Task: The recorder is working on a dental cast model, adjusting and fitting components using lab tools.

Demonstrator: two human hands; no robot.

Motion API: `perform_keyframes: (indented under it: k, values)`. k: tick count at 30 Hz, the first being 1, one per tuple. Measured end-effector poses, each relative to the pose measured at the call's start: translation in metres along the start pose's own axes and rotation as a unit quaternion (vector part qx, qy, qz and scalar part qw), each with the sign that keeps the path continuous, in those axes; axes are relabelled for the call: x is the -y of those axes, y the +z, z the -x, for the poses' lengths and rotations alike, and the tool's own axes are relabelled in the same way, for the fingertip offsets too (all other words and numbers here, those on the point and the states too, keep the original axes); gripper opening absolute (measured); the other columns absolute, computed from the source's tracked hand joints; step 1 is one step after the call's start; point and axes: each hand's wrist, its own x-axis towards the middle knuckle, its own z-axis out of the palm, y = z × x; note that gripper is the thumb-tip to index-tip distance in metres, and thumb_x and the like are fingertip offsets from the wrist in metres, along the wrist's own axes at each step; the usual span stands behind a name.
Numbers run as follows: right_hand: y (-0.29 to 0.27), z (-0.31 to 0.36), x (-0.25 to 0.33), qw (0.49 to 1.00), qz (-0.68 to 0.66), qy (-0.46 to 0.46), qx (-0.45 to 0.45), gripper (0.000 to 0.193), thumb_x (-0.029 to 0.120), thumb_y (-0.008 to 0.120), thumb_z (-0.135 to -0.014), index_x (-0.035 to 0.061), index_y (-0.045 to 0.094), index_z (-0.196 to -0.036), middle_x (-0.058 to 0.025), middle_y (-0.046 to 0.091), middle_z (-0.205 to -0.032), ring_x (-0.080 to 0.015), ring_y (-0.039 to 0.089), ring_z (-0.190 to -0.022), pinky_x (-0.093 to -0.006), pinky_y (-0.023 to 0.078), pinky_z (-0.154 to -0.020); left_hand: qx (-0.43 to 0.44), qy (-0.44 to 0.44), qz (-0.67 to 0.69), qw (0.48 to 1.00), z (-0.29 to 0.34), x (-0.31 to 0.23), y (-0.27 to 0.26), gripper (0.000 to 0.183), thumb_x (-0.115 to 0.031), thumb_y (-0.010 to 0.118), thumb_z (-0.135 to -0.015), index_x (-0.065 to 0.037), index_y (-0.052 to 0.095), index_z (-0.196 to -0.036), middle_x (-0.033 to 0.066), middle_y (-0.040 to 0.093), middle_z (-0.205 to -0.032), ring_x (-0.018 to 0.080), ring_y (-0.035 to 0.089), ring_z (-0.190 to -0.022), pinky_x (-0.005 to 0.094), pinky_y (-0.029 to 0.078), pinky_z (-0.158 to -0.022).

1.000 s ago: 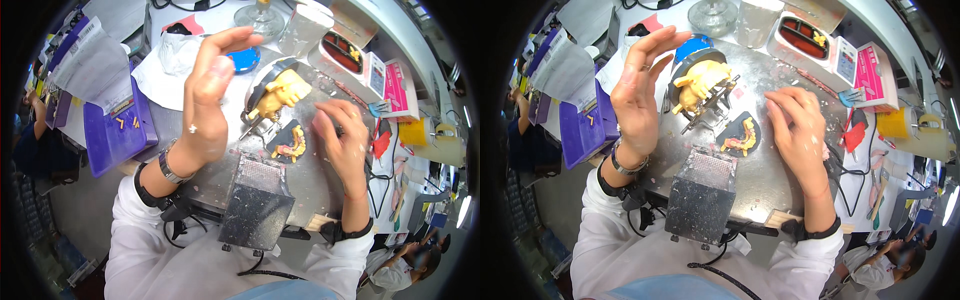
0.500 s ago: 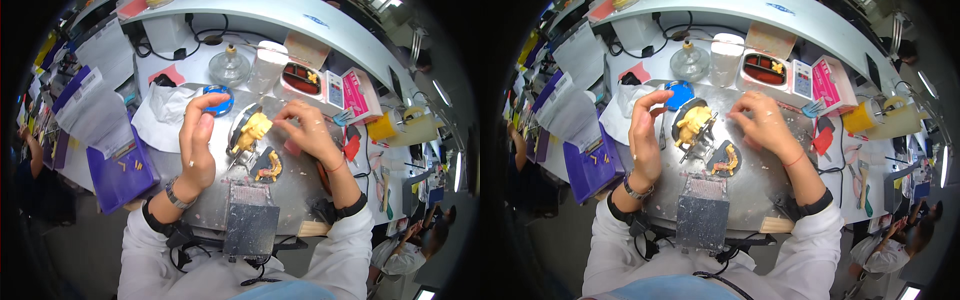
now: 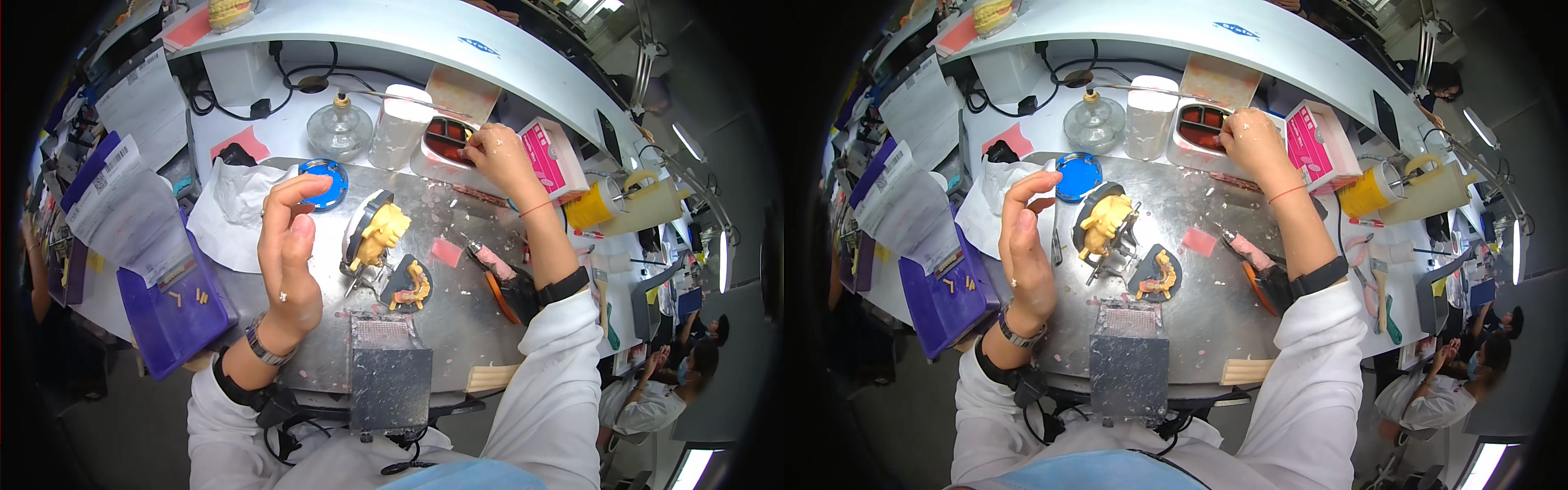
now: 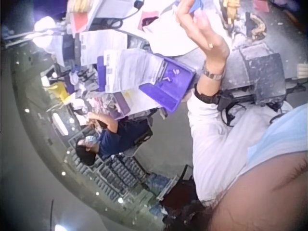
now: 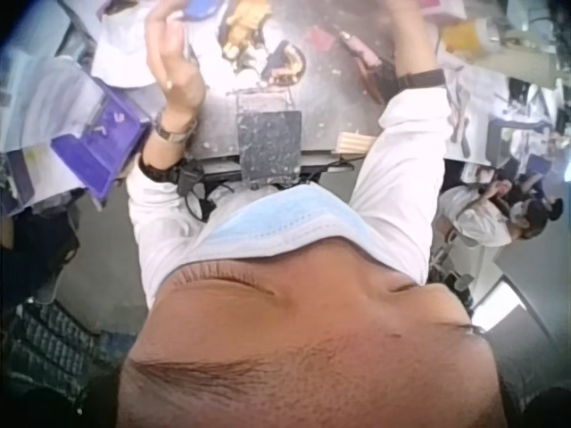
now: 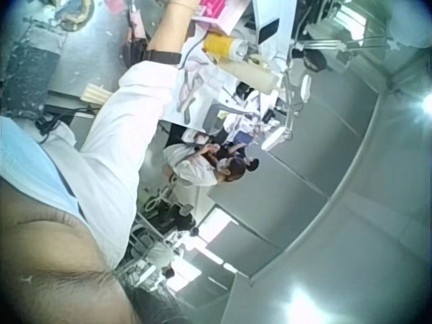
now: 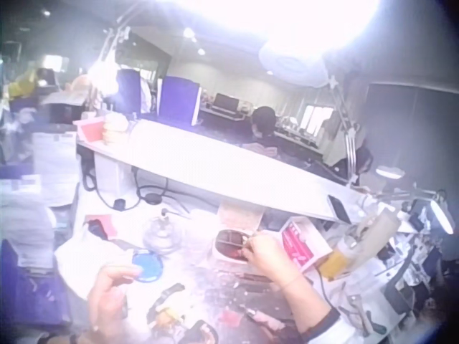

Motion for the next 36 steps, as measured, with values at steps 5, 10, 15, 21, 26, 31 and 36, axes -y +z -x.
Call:
perform_keyframes:
  k: [5, 10, 15, 21, 26, 31, 36]
  values:
    - [-0.006, 0.001, 0.008, 1.000, 0.012, -0.022, -0.013, 0.013, 0.012, 0.064, -0.077, 0.0006, 0.069, -0.075, -0.0127, 0.061, -0.077, -0.0304, 0.057, -0.082, -0.0395, 0.046, -0.074, 0.005, 0.014, -0.013, 1.000, 0.000, 0.000, -0.003, 0.039, -0.025, 0.038, -0.089, 0.002, 0.055, -0.111, 0.0132, 0.054, -0.116, 0.0202, 0.048, -0.109, 0.0317, 0.035, -0.094]
    - [-0.025, 0.008, 0.021, 0.992, 0.019, -0.068, -0.100, 0.007, 0.010, 0.066, -0.079, 0.0044, 0.070, -0.079, -0.0084, 0.058, -0.075, -0.0258, 0.053, -0.078, -0.0367, 0.045, -0.069, -0.005, 0.051, -0.035, 0.998, 0.001, -0.001, -0.006, 0.034, -0.022, 0.041, -0.088, 0.001, 0.056, -0.107, 0.0144, 0.056, -0.112, 0.0219, 0.050, -0.106, 0.0325, 0.036, -0.092]
    - [-0.026, 0.017, 0.022, 0.979, 0.007, -0.087, -0.184, 0.006, 0.007, 0.068, -0.077, 0.0017, 0.066, -0.079, -0.0088, 0.058, -0.077, -0.0268, 0.055, -0.077, -0.0370, 0.046, -0.067, -0.009, 0.151, -0.074, 0.986, 0.004, -0.001, -0.005, 0.019, -0.015, 0.050, -0.089, 0.000, 0.059, -0.096, 0.0139, 0.062, -0.098, 0.0233, 0.056, -0.094, 0.0336, 0.042, -0.085]
    - [-0.034, 0.043, 0.054, 0.964, -0.135, -0.025, -0.229, 0.004, 0.004, 0.068, -0.075, 0.0022, 0.065, -0.077, -0.0101, 0.060, -0.079, -0.0267, 0.057, -0.076, -0.0362, 0.046, -0.067, 0.124, 0.267, -0.050, 0.954, 0.013, -0.018, -0.010, 0.007, -0.011, 0.068, -0.083, -0.004, 0.064, -0.083, 0.0068, 0.066, -0.078, 0.0189, 0.062, -0.066, 0.0274, 0.047, -0.055]
    - [-0.015, 0.076, 0.080, 0.977, -0.161, -0.051, -0.131, 0.006, 0.002, 0.067, -0.074, 0.0024, 0.067, -0.080, -0.0108, 0.062, -0.080, -0.0267, 0.060, -0.079, -0.0340, 0.047, -0.070, 0.211, 0.249, -0.058, 0.944, 0.018, -0.018, -0.004, 0.015, -0.018, 0.076, -0.076, -0.007, 0.066, -0.079, 0.0016, 0.062, -0.062, 0.0140, 0.058, -0.049, 0.0245, 0.043, -0.045]
    - [-0.037, 0.092, 0.096, 0.959, -0.241, 0.025, -0.148, 0.005, 0.003, 0.070, -0.073, 0.0025, 0.068, -0.078, -0.0091, 0.062, -0.075, -0.0239, 0.060, -0.073, -0.0319, 0.046, -0.065, 0.192, 0.259, -0.125, 0.938, 0.021, -0.019, 0.004, 0.019, -0.012, 0.078, -0.072, -0.004, 0.070, -0.087, 0.0029, 0.062, -0.059, 0.0117, 0.056, -0.045, 0.0230, 0.038, -0.041]
    - [-0.054, 0.108, 0.122, 0.929, -0.344, -0.009, -0.133, 0.011, 0.001, 0.073, -0.070, 0.0022, 0.068, -0.080, -0.0083, 0.062, -0.076, -0.0205, 0.058, -0.068, -0.0290, 0.044, -0.062, 0.196, 0.207, -0.169, 0.943, 0.023, -0.023, 0.003, 0.027, -0.011, 0.077, -0.074, -0.002, 0.069, -0.097, 0.0033, 0.066, -0.062, 0.0098, 0.057, -0.044, 0.0221, 0.038, -0.040]
